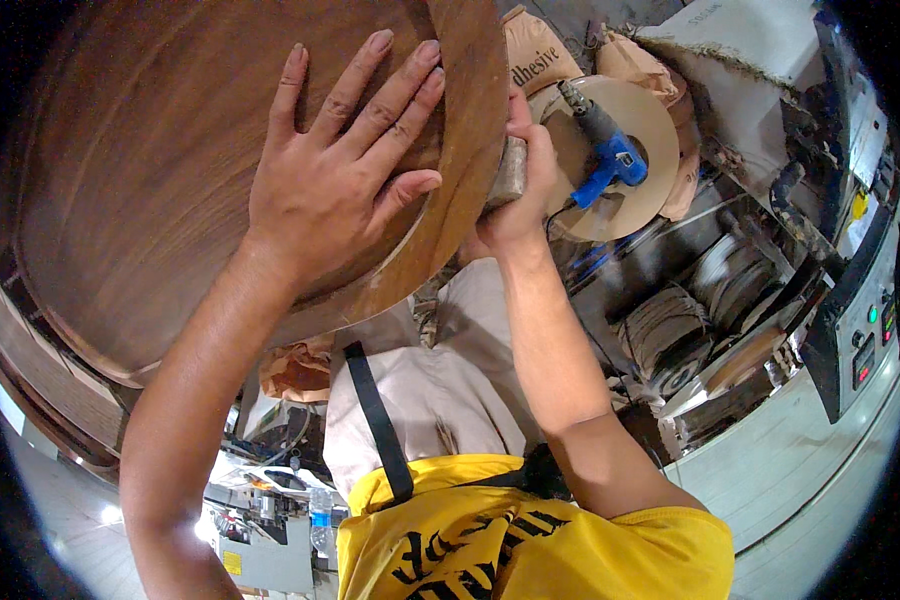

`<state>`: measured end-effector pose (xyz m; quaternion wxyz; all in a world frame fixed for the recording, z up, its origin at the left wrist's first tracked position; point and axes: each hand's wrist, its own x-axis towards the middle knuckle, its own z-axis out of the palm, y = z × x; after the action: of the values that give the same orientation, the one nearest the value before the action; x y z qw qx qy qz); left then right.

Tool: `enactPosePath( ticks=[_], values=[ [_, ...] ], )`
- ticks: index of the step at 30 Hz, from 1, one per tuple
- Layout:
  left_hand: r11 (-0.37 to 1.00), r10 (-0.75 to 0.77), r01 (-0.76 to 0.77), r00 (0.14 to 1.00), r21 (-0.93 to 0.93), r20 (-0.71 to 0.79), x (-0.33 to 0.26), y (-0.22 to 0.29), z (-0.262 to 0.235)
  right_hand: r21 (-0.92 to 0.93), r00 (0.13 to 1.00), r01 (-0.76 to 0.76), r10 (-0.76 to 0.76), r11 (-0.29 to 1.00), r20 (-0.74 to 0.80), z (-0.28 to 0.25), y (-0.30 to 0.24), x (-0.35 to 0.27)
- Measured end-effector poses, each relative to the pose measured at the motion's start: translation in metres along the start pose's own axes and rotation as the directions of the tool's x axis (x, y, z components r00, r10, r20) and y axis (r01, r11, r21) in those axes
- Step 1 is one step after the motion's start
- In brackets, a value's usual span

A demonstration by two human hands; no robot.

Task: The person uses a heat gun and a small wooden block to apply and smooth edge banding on the rim of an oval wooden tray.

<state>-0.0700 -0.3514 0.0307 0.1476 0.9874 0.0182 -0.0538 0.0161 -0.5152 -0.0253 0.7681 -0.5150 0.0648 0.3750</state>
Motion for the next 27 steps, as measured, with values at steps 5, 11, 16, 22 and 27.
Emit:
enactPosePath(
  ticks=[5, 11, 16, 22, 27],
  values=[
    [1.0, -0.013, 0.013, 1.0, -0.004, 0.019, 0.003, 0.005, -0.002, 0.126, 0.999, -0.026, 0.023, 0.992, 0.031, -0.001, -0.003, 0.001],
    [1.0, 0.01, -0.011, 0.999, 0.004, 0.036, 0.006, 0.007, -0.002, 0.145, 1.0, -0.02, 0.023, 0.989, -0.017, -0.001, -0.005, 0.0],
    [1.0, 0.01, -0.009, 0.999, -0.018, 0.037, 0.008, 0.01, -0.001, 0.044, 0.999, 0.002, 0.0, 0.999, -0.05, -0.003, -0.008, -0.002],
    [1.0, 0.006, -0.005, 0.999, -0.02, 0.042, 0.01, 0.011, 0.0, 0.022, 0.999, 0.019, -0.018, 1.0, -0.043, -0.009, -0.007, -0.006],
    [1.0, 0.005, -0.005, 0.999, -0.017, 0.034, 0.011, 0.015, 0.001, 0.109, 0.996, -0.014, 0.023, 0.994, -0.084, -0.002, -0.017, -0.009]
  ],
)
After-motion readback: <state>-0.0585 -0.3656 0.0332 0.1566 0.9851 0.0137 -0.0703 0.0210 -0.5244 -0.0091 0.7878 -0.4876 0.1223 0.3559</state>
